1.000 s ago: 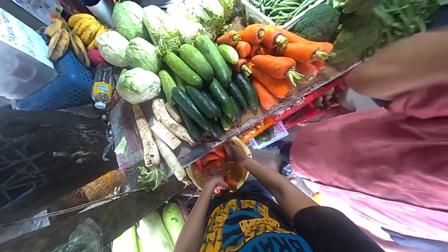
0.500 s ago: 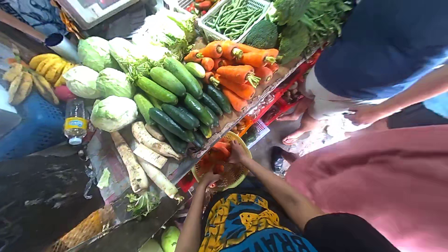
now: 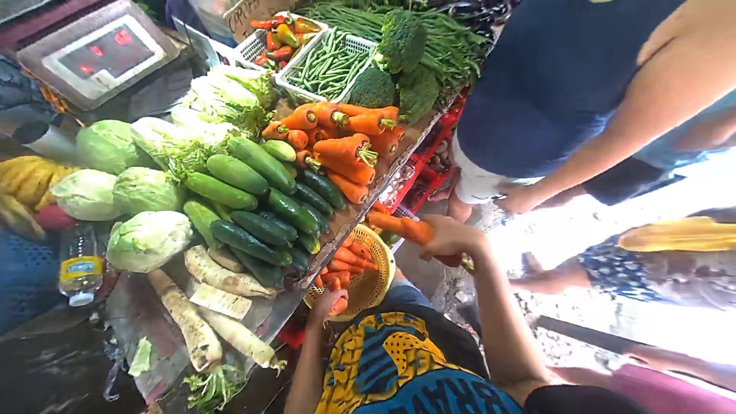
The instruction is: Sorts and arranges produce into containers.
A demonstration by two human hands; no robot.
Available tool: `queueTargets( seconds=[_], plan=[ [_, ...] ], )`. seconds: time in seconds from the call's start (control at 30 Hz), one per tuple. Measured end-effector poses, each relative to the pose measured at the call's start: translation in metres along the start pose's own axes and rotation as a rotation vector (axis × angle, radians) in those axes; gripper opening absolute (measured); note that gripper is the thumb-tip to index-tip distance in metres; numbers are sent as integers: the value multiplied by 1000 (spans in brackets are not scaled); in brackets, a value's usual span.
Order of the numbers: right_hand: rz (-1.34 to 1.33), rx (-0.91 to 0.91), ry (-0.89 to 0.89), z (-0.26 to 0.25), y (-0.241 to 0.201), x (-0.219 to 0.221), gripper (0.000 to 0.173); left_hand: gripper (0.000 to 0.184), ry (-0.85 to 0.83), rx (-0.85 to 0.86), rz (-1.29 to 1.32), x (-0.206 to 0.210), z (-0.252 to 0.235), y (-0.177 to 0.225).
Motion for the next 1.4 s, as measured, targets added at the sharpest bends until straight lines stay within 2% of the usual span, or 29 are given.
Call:
queueTargets(
  seconds=[0.13, 0.23, 0.37, 0.43, 0.53, 0.67, 0.73, 0.83, 0.97, 1.07, 1.13, 1.17, 1.2, 1.27, 1.33, 1.4],
  plan=[
    [-107, -189, 51, 40, -13, -36, 83, 58, 26, 0, 126, 9, 4, -1],
    [-121, -268, 169, 48, -31, -61, 81, 62, 42, 26, 106, 17, -10, -3],
    [-136, -317, 446, 49, -62, -104, 63, 69, 30, 11, 178, 26, -6, -11],
    [-119, -301, 549, 41, -82, -119, 61, 70, 34, 10, 247, 33, -3, -23],
    [-138, -228, 602, 20, -119, -131, 64, 75, 34, -5, 257, 38, -3, -31],
    [-64, -103, 569, -9, -171, -148, 79, 71, 47, -11, 100, 41, -1, -19],
    [4, -111, 518, -25, -183, -150, 73, 73, 55, 19, 116, 39, 5, -5],
    [82, -156, 471, -33, -190, -151, 47, 68, 35, 153, 147, 24, 22, 39],
    [164, -194, 409, -44, -189, -160, 40, 56, -133, 404, 106, -4, 69, 134],
    [84, -230, 512, -47, -198, -185, 51, 52, -215, 647, 223, -28, 114, 212],
    [61, -235, 569, -51, -215, -201, 82, 53, -211, 885, 318, -49, 142, 264],
    [83, -226, 559, -59, -224, -205, 91, 54, -178, 997, 330, -61, 154, 289],
    [133, -225, 534, -71, -231, -207, 89, 53, -104, 1072, 311, -73, 166, 313],
    [310, -224, 436, -95, -240, -203, 76, 52, 120, 1194, 141, -98, 180, 360],
    [478, -190, 338, -113, -241, -196, 67, 58, 329, 1276, -138, -120, 176, 402],
    [522, -196, 315, -128, -238, -196, 67, 58, 441, 1312, -327, -137, 152, 439]
  ],
)
Point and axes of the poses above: each hand's wrist, its own z-axis away from the middle knuckle, its own x-axis out of the palm, y = z × x, the point moved 4 cm from there along -z, towards the middle knuckle, and after that the axes turned 13 degrees about x, right-handed, at the moved point
